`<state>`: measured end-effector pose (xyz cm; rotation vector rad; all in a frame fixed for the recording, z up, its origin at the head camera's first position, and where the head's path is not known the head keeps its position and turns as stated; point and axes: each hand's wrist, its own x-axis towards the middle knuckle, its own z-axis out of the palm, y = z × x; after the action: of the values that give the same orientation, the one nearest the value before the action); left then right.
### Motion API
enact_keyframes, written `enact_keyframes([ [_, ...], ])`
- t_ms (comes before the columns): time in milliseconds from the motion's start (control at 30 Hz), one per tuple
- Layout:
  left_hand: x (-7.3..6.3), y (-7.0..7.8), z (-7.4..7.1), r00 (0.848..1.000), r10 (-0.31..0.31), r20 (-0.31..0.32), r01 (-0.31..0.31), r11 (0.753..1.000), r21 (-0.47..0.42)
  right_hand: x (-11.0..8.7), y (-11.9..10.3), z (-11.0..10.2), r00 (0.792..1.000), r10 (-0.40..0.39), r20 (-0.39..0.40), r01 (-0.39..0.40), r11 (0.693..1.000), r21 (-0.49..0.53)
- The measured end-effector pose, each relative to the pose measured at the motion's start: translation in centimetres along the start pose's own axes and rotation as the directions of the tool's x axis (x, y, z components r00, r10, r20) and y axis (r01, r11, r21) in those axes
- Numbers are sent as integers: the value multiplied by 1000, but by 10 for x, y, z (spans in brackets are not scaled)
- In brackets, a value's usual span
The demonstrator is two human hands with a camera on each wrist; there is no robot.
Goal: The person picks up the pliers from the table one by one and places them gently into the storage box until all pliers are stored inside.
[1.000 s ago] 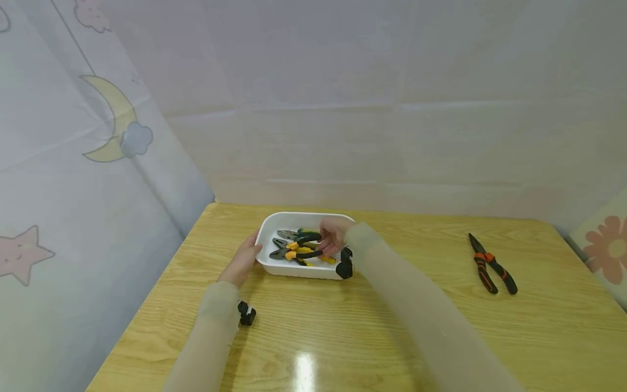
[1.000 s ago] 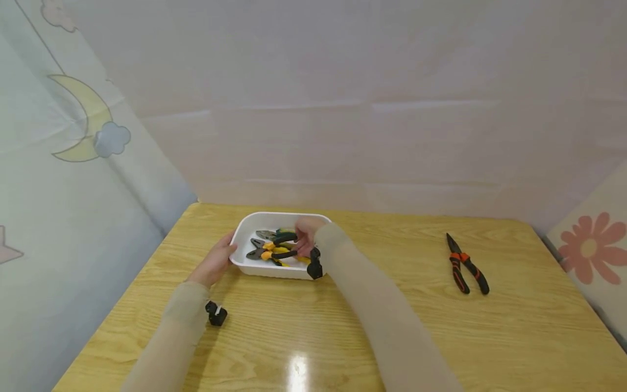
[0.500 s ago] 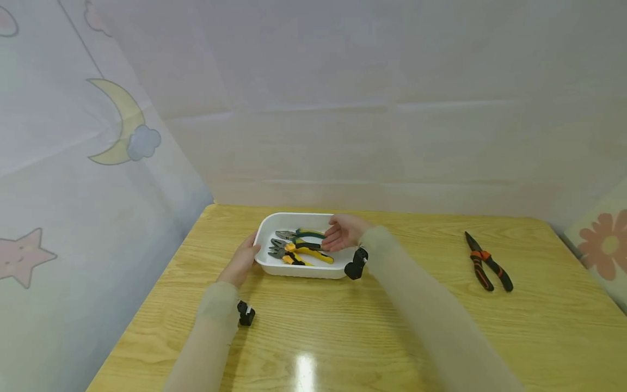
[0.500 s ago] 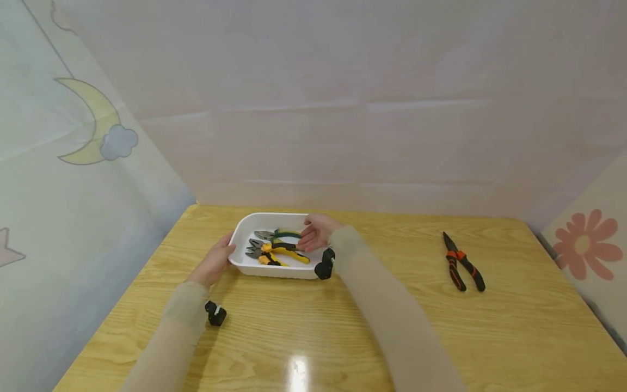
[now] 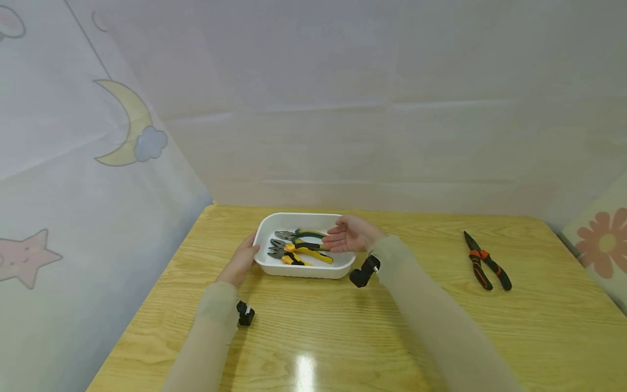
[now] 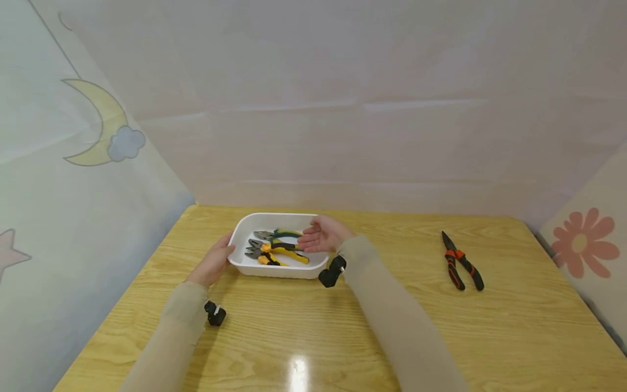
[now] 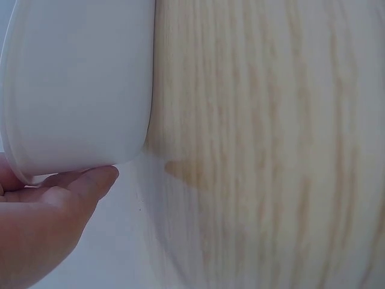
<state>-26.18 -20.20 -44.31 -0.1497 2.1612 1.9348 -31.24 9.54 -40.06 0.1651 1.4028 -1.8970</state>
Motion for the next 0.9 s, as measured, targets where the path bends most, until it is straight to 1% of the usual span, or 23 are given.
enact_keyframes([
  [167,0,0,0,1000,2,8,-2,1000,3,-2,3,-7,1000,-17,5,16,992,122],
  [200,0,0,0,1000,3,10,-3,1000,5,-7,3,-3,1000,-15,-20,17,991,130],
  [233,0,0,0,1000,0,9,0,1000,6,-1,5,-11,1000,-24,5,23,988,154],
  [333,-1,0,1,1000,2,15,-2,1000,8,-5,7,-14,999,-44,9,42,985,167],
  [400,0,1,1,1000,3,14,-3,1000,6,-10,8,-14,998,-60,-1,60,983,172],
  [433,0,1,1,1000,2,12,-2,1000,4,-12,8,-13,998,-69,-11,70,983,173],
  [467,1,1,1,1000,3,12,-3,1000,4,-21,6,-6,996,-72,-45,78,985,156],
  [633,3,1,1,1000,-7,8,7,1000,5,-33,6,-3,992,-109,-71,118,983,142],
  [833,0,3,1,1000,-13,6,13,1000,23,-41,9,-8,988,-136,-78,146,979,141],
  [900,-1,4,0,1000,-13,4,13,999,34,-42,10,-10,985,-143,-94,154,979,135],
])
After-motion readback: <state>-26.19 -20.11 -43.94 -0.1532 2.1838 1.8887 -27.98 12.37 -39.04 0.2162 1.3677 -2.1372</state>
